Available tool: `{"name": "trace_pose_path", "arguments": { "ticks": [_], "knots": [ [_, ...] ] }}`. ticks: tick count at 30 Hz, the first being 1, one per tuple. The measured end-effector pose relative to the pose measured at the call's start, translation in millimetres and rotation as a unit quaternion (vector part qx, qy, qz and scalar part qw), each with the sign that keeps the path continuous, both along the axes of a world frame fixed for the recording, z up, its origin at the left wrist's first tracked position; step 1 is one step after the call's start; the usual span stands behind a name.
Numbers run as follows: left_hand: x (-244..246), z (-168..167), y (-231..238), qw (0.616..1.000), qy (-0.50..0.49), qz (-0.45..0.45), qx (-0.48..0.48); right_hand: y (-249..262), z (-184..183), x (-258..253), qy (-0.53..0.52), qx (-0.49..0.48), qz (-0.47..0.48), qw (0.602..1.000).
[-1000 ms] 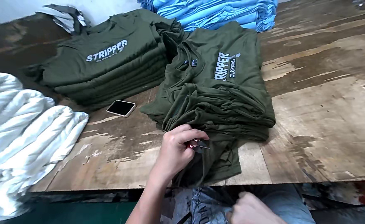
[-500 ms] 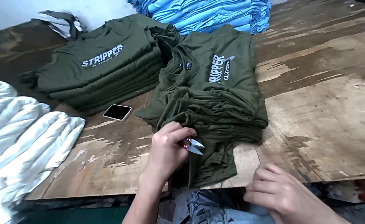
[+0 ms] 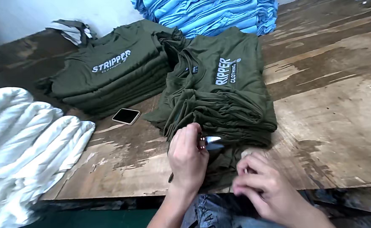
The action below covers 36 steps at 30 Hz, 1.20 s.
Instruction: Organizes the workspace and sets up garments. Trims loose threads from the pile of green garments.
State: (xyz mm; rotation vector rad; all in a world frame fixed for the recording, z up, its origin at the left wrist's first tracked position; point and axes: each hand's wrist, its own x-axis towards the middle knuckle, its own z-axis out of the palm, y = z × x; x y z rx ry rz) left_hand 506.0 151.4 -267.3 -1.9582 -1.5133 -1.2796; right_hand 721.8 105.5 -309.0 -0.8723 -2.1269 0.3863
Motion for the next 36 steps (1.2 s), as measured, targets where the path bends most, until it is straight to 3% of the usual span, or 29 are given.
{"name": "trace_pose_path", "arguments": {
  "ticks": [2,4,7,11,13,15,17,20,22,24,26,29,32,36],
  "knots": [
    [-7.2,-10.2,3.9,0.999,-0.005,-0.038,0.031,-8.3,8.3,19.2,-0.106,-0.062,0.073,0.99],
    [-12.8,-7.7,2.9,0.998,-0.044,-0.037,-0.04,-12.2,8.8,18.0,-0.13,-0.055,0.027,0.99],
    [-8.4,11.6,-1.9,0.988,-0.077,0.039,-0.13,-1.4,2.2,-10.5,-0.066,0.035,-0.133,0.988],
    [7.1,6.7,-4.8,0.998,-0.027,0.048,-0.041,15.2,-9.8,-29.0,0.015,0.073,-0.158,0.985],
    [1.4,-6.8,0.7,1.0,-0.021,0.003,-0.011,8.7,-3.7,-16.8,0.071,0.03,-0.114,0.99],
    [-11.6,-16.4,3.2,0.996,-0.052,-0.049,-0.045,-1.5,2.5,6.2,0.064,-0.038,-0.035,0.997],
    [-19.0,-20.5,3.4,0.99,-0.092,-0.08,-0.076,-8.9,8.5,31.3,-0.04,-0.106,0.063,0.992],
    [-15.5,-19.1,4.3,0.989,-0.096,-0.094,-0.059,-18.4,29.5,42.6,-0.197,-0.224,0.161,0.941],
    [-11.6,-18.6,3.1,0.992,-0.064,-0.104,-0.043,-28.5,44.0,29.4,-0.211,-0.265,0.065,0.939],
    [-8.1,-17.9,-0.4,0.991,-0.045,-0.106,-0.063,-28.9,32.1,3.6,-0.143,-0.136,-0.138,0.971],
    [-5.9,-13.9,-5.4,0.989,-0.04,-0.094,-0.103,-10.0,12.0,-23.0,-0.115,0.011,-0.273,0.955],
    [-5.7,-8.1,-13.2,0.984,-0.024,-0.085,-0.157,3.8,-4.1,-39.1,-0.131,0.049,-0.302,0.943],
    [-10.4,-3.1,-25.4,0.973,0.024,-0.108,-0.203,-9.0,1.7,-22.8,-0.102,0.051,-0.305,0.946],
    [-1.3,-3.8,-38.7,0.976,0.072,-0.103,-0.178,-16.1,4.6,5.7,-0.07,0.024,-0.324,0.943]
  ]
}}
